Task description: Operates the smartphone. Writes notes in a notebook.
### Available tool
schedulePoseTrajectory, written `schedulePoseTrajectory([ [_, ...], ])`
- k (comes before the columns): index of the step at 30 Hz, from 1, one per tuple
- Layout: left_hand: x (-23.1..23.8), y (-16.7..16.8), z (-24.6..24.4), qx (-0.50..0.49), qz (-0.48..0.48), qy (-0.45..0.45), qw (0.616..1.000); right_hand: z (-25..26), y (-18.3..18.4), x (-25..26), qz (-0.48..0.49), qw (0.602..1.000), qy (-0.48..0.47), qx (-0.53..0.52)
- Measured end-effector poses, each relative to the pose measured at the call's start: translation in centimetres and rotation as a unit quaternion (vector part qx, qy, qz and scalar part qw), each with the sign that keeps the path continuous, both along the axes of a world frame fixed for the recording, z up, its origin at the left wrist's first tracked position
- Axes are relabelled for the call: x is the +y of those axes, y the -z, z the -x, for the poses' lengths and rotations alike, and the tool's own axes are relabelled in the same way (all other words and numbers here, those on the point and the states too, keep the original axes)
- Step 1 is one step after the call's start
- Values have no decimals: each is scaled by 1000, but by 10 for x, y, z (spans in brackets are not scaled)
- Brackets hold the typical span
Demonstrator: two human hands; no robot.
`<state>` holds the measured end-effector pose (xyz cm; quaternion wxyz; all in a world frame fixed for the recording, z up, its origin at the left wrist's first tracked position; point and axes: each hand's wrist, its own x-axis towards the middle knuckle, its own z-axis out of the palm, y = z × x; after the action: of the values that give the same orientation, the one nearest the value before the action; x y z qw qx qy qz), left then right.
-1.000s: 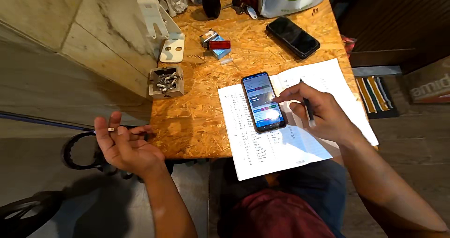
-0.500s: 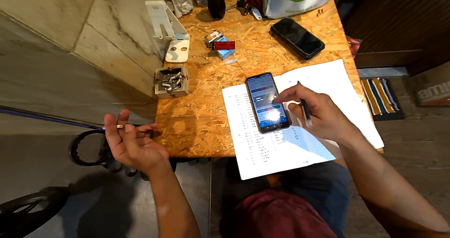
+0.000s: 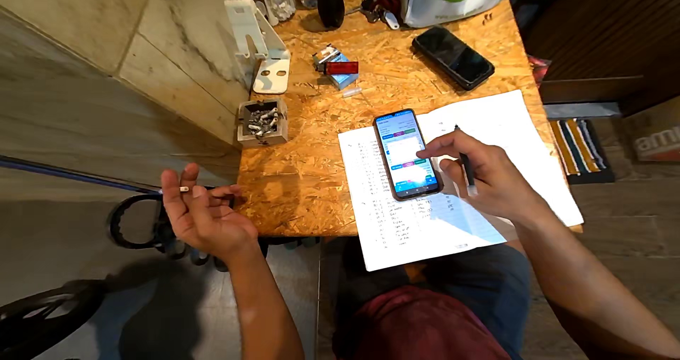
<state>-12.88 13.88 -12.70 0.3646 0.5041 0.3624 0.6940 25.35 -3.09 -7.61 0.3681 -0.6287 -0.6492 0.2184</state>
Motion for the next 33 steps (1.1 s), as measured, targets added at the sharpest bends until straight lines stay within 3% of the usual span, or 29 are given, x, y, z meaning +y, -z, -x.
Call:
schedulePoseTrajectory([
  [5,0,0,0,-13,1,-3,1000,0,0,1,10,1000,-5,-20],
  [9,0,0,-1,-18,2,-1,1000,6,-3,-6,-24,997,51,-51],
  [21,-1,2,1,-32,-7,4,999,71,21,-8,-8,957,162,-241],
  [28,-2,2,2,-36,-15,11,999,86,21,-2,-41,962,217,-162],
  [33,-3,1,1,-41,-14,18,999,130,16,-3,-72,971,185,-129],
])
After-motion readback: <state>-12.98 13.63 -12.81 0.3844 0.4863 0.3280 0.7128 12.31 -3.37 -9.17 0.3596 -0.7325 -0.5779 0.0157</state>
